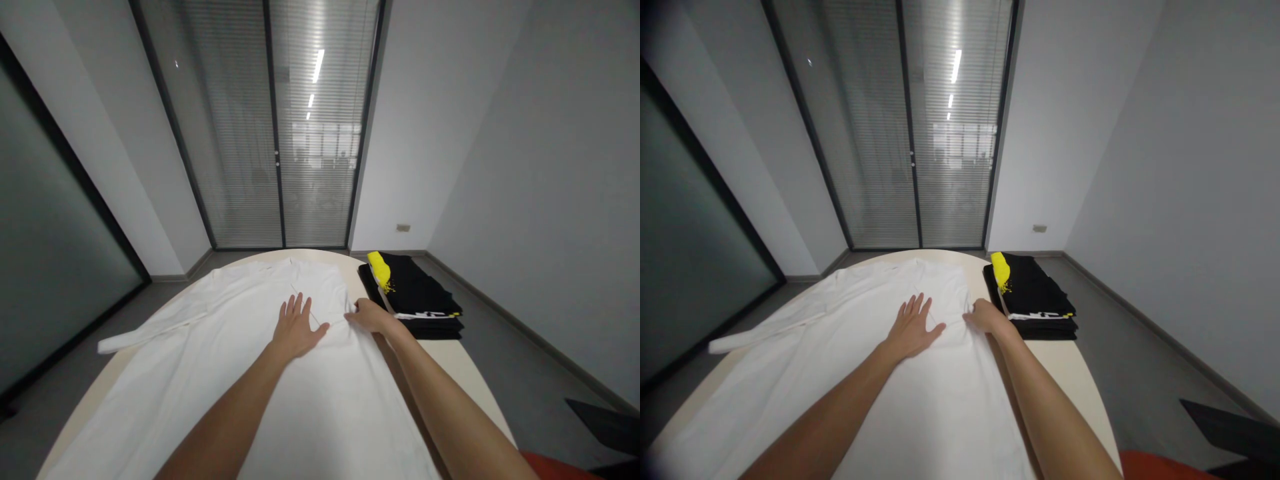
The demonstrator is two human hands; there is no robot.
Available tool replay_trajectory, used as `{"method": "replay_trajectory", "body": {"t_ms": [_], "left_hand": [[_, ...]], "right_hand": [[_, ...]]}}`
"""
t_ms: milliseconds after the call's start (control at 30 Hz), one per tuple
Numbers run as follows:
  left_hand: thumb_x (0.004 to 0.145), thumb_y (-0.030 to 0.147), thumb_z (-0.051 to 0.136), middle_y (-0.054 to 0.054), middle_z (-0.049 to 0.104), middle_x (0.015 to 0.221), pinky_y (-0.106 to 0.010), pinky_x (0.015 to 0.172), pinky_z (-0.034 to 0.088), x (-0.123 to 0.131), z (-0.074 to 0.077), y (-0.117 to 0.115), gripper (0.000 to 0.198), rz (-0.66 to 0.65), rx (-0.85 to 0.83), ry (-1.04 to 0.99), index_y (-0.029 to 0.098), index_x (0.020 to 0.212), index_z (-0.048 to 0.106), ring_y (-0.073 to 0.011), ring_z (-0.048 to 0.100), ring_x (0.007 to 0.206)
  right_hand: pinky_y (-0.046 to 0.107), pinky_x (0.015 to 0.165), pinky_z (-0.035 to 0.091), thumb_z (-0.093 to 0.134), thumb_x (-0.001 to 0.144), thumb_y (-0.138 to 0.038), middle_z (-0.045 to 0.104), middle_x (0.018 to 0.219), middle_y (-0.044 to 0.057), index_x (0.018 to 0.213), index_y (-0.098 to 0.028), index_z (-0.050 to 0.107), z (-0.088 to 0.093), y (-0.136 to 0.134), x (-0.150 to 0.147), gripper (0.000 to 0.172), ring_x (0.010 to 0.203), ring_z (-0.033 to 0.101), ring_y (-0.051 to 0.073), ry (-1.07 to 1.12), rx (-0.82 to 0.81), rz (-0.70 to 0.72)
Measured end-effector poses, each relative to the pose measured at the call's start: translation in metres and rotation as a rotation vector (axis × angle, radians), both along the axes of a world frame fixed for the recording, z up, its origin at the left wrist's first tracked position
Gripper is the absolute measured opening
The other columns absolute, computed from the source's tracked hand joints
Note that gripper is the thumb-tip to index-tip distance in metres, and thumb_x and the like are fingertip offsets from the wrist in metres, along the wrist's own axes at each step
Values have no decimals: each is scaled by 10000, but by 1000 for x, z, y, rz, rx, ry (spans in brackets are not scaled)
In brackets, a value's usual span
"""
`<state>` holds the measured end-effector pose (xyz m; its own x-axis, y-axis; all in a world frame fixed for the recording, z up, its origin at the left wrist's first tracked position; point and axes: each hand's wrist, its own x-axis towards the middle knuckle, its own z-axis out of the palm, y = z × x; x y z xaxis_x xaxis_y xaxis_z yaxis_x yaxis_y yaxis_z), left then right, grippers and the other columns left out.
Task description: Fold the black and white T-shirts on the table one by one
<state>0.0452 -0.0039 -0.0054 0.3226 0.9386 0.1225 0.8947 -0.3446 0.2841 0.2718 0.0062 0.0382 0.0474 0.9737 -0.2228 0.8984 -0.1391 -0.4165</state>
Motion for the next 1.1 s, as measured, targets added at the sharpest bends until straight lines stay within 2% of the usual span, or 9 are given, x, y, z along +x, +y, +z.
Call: {"method": "replay_trajectory", "body": {"t_ms": [133,267,367,500,600,733,867,1000,1100], "left_hand": [[892,721,410,-183,194,1654,-548,1228,129,1,0,1,906,10,12,19,106,1554,344,-379,129,1537],[896,706,417,-188,197,1654,-537,1234,126,0,-1,1,901,2,25,23,97,1556,340,-378,146,1534],[942,616,400,-174,222,1650,-525,1236,140,-1,-1,2,783,18,20,5,116,1544,368,-356,177,1532],[1020,401,293,-146,330,1617,-491,1241,158,-6,-1,8,563,25,1,-106,130,1486,455,-301,224,1527],[1023,269,253,-109,397,1590,-427,1244,181,-10,-2,12,506,16,6,-166,142,1454,487,-243,260,1519],[1053,296,153,-113,443,1562,-365,1197,295,-13,0,14,538,86,11,-264,141,1510,390,-191,395,1457],[1054,402,248,-126,565,1460,-395,1147,367,-13,1,14,555,132,26,-357,146,1534,358,-227,511,1370],[1032,379,353,-79,627,1394,-397,1166,338,-12,0,12,451,34,94,-427,190,1354,605,-244,510,1354],[994,374,454,-86,673,1289,-364,1123,382,-12,0,9,395,6,132,-436,193,1275,664,-236,573,1245]], "right_hand": [[264,751,458,688,863,-355,724,1101,215,1108,-35,692,-1,0,-3,403,984,691,260,-4,18,-16],[276,678,468,695,845,-447,739,1016,210,1029,-32,715,9,-2,0,454,865,703,257,81,-24,-15],[264,700,462,719,835,-395,729,1060,197,1079,-29,697,17,-5,-5,441,896,688,241,149,48,-9],[265,727,451,687,863,-331,732,998,143,1145,-53,677,23,-10,-33,396,854,666,208,190,154,77],[264,757,455,674,870,-307,725,1011,117,1287,-72,612,23,-20,-59,483,858,654,190,262,183,193],[264,766,459,687,845,-296,726,1040,114,1377,-91,533,21,-37,-77,591,886,663,193,234,119,275],[305,729,463,708,797,-412,745,1007,135,1127,-139,688,31,-59,-79,429,899,689,257,-15,27,283],[326,661,462,713,737,-441,760,921,147,891,-167,762,53,-78,-77,318,848,713,311,-215,-112,358],[311,616,444,675,753,-360,753,809,144,820,-145,758,64,-86,-74,240,757,711,289,-243,-158,408]]}}
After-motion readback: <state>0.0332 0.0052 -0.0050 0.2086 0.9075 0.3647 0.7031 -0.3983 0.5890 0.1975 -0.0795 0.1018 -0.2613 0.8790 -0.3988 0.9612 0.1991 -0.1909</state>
